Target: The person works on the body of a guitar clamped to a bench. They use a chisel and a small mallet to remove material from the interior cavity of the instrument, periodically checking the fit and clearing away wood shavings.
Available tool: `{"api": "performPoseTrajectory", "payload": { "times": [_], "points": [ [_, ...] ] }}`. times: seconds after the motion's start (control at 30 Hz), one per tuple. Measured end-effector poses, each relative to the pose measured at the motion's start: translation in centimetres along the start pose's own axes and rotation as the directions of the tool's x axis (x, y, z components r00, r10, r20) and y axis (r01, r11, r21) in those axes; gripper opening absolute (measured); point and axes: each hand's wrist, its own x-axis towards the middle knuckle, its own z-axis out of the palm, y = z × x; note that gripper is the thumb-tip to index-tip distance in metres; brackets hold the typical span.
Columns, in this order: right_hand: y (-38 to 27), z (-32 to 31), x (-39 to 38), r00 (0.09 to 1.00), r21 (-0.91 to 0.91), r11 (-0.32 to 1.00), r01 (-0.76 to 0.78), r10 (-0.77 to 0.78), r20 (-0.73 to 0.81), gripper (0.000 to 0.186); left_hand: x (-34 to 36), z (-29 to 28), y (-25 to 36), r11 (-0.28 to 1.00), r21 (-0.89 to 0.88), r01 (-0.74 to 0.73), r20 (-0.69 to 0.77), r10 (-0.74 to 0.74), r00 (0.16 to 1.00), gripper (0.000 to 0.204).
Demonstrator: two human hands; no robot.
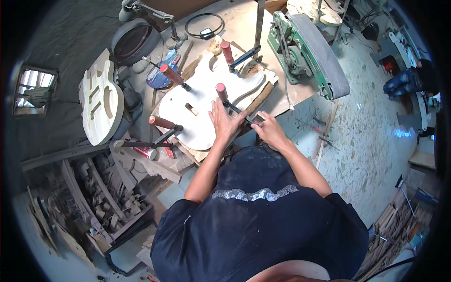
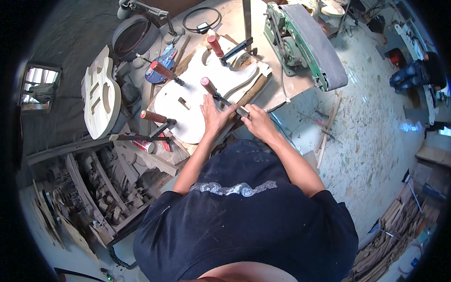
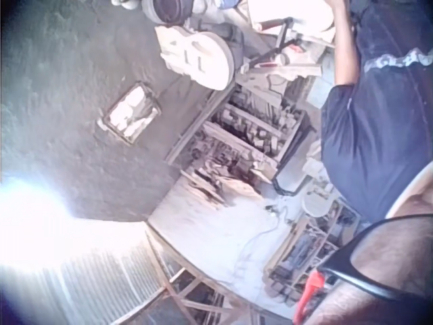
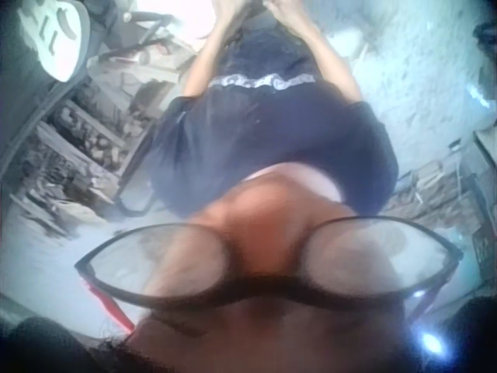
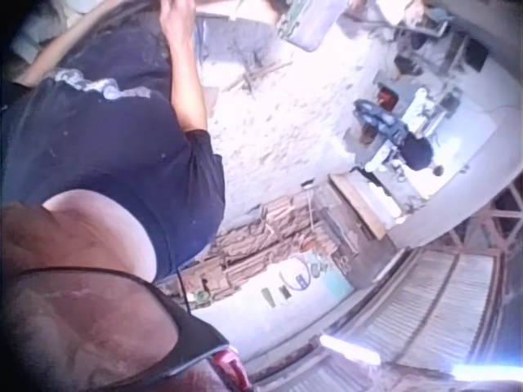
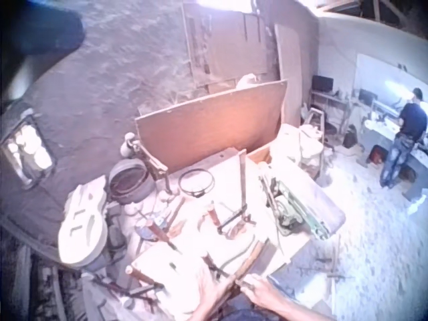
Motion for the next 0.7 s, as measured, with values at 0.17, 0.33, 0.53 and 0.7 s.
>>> {"api": "performPoseTrajectory", "payload": {
  "times": [0.17, 0.33, 0.53, 0.7],
  "points": [
    [0.2, 0.6, 0.0, 0.999, 0.003, 0.999, 0.053, -0.053, 0.009, 0.025, -0.1, -0.2, -0.3, 0.999, -0.048, -0.022, 0.022, 0.023, 0.999, 0.119],
    [0.6, -0.2, 0.5, 0.995, -0.041, 0.995, 0.092, -0.091, 0.034, 0.017, -0.1, 0.8, -0.9, 0.992, -0.094, -0.088, -0.069, 0.082, 0.994, 0.108],
    [-0.3, 0.0, 0.1, 0.990, -0.027, 0.990, 0.139, -0.139, -0.014, 0.014, 0.1, -0.7, 0.4, 0.968, -0.250, -0.025, -0.020, 0.021, 1.000, 0.101],
    [-1.5, -0.5, 0.2, 0.997, -0.015, 0.997, 0.071, -0.071, 0.018, 0.013, 2.4, -1.8, 2.8, 0.681, -0.718, -0.143, -0.241, -0.051, 0.969, 0.032]
  ]
}}
